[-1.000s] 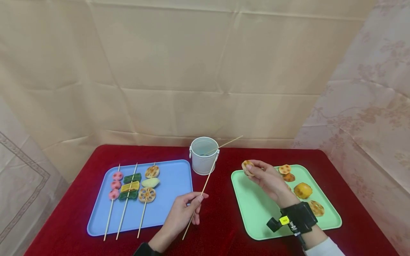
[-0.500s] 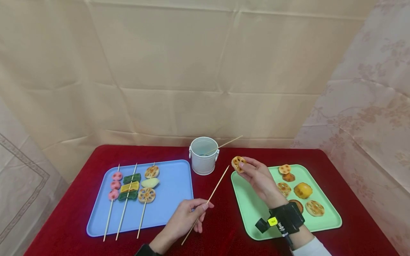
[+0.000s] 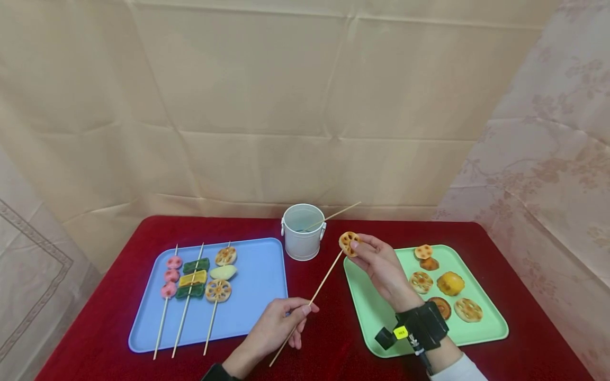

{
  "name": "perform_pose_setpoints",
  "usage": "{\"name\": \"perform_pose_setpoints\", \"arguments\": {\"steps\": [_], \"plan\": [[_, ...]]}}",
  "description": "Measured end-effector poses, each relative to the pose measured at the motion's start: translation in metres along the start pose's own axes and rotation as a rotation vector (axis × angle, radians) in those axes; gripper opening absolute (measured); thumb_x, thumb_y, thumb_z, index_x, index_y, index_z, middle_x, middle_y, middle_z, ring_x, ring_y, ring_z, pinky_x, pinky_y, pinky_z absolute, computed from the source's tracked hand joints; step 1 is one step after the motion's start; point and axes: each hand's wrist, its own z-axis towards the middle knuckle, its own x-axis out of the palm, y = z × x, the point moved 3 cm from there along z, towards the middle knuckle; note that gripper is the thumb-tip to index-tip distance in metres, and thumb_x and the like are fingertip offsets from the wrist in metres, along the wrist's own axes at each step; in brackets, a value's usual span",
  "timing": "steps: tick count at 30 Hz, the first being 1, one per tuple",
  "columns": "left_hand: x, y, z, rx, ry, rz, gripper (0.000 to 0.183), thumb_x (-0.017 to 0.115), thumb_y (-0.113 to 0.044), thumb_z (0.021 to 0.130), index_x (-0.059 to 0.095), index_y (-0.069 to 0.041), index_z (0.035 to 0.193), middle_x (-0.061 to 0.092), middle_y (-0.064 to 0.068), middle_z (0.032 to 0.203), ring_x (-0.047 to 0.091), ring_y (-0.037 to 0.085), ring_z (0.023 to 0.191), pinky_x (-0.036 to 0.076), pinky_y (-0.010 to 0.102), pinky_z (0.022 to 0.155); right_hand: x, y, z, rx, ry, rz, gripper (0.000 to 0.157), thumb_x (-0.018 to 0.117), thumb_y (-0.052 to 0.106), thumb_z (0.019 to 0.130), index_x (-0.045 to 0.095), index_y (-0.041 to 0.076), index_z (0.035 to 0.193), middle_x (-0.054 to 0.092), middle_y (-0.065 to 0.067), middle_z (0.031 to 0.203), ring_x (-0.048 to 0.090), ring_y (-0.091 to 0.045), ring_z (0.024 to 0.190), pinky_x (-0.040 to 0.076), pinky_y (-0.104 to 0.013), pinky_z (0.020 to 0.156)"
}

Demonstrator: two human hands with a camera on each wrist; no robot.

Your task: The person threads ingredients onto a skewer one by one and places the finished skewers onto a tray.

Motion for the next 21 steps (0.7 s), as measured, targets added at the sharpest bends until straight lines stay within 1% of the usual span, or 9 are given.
{"name": "perform_pose_setpoints", "arguments": {"steps": [6, 9, 12, 14, 16, 19, 21], "plan": [[0.0, 0.002, 0.0, -0.014, -0.006, 0.004, 0.03, 0.049, -0.021, 0.101, 0.068, 0.0, 0.112, 0.054, 0.007, 0.063, 0.061, 0.018, 0.046, 0.049, 0.026, 0.042, 0.001, -0.001, 0.001, -0.036, 0.002, -0.026, 0.048, 0.063, 0.016, 0.093, 0.042, -0.006, 0.131, 0.066, -0.008, 0.108, 0.064, -0.015, 0.1, 0.05, -0.031, 0.087], [0.0, 0.002, 0.0, -0.013, -0.007, 0.008, 0.029, 0.049, -0.02, 0.101, 0.068, 0.0, 0.112, 0.055, 0.009, 0.063, 0.061, 0.018, 0.046, 0.049, 0.025, 0.042, 0.002, -0.001, 0.0, -0.049, 0.013, -0.034, 0.048, 0.064, 0.016, 0.093, 0.044, -0.007, 0.129, 0.066, -0.009, 0.108, 0.064, -0.016, 0.1, 0.05, -0.032, 0.087], [-0.001, 0.001, 0.001, -0.012, -0.014, 0.006, 0.03, 0.048, -0.021, 0.102, 0.067, 0.0, 0.113, 0.054, 0.008, 0.064, 0.059, 0.015, 0.045, 0.047, 0.023, 0.042, 0.004, -0.001, 0.0, -0.055, 0.036, -0.038, 0.047, 0.064, 0.017, 0.092, 0.044, -0.006, 0.129, 0.065, -0.009, 0.108, 0.064, -0.017, 0.1, 0.05, -0.033, 0.087], [-0.001, 0.0, 0.001, -0.017, -0.018, -0.015, 0.032, 0.048, -0.023, 0.102, 0.067, 0.001, 0.114, 0.052, 0.006, 0.065, 0.056, 0.013, 0.045, 0.046, 0.021, 0.043, 0.006, -0.001, -0.001, -0.054, 0.049, -0.043, 0.047, 0.064, 0.018, 0.092, 0.046, -0.006, 0.129, 0.064, -0.01, 0.109, 0.064, -0.018, 0.1, 0.05, -0.034, 0.088], [-0.002, -0.002, 0.001, -0.038, -0.033, -0.042, 0.034, 0.048, -0.024, 0.102, 0.066, 0.002, 0.115, 0.049, 0.004, 0.065, 0.051, 0.01, 0.045, 0.042, 0.019, 0.042, 0.008, -0.001, -0.002, -0.05, 0.058, -0.056, 0.047, 0.065, 0.02, 0.092, 0.047, -0.005, 0.128, 0.063, -0.01, 0.11, 0.064, -0.019, 0.099, 0.05, -0.034, 0.087], [-0.004, -0.005, 0.002, -0.08, -0.072, -0.08, 0.036, 0.047, -0.027, 0.102, 0.065, 0.001, 0.116, 0.045, 0.002, 0.065, 0.041, 0.008, 0.048, 0.035, 0.018, 0.043, 0.011, 0.0, -0.004, -0.042, 0.064, -0.083, 0.049, 0.067, 0.022, 0.09, 0.05, -0.003, 0.129, 0.062, -0.01, 0.111, 0.063, -0.019, 0.099, 0.051, -0.035, 0.087], [-0.005, -0.006, 0.002, -0.102, -0.105, -0.086, 0.037, 0.047, -0.028, 0.102, 0.065, 0.0, 0.116, 0.044, 0.001, 0.065, 0.037, 0.008, 0.051, 0.031, 0.018, 0.044, 0.012, 0.001, -0.005, -0.034, 0.064, -0.096, 0.051, 0.068, 0.023, 0.089, 0.05, -0.003, 0.129, 0.062, -0.01, 0.111, 0.063, -0.019, 0.098, 0.052, -0.035, 0.086]]}}
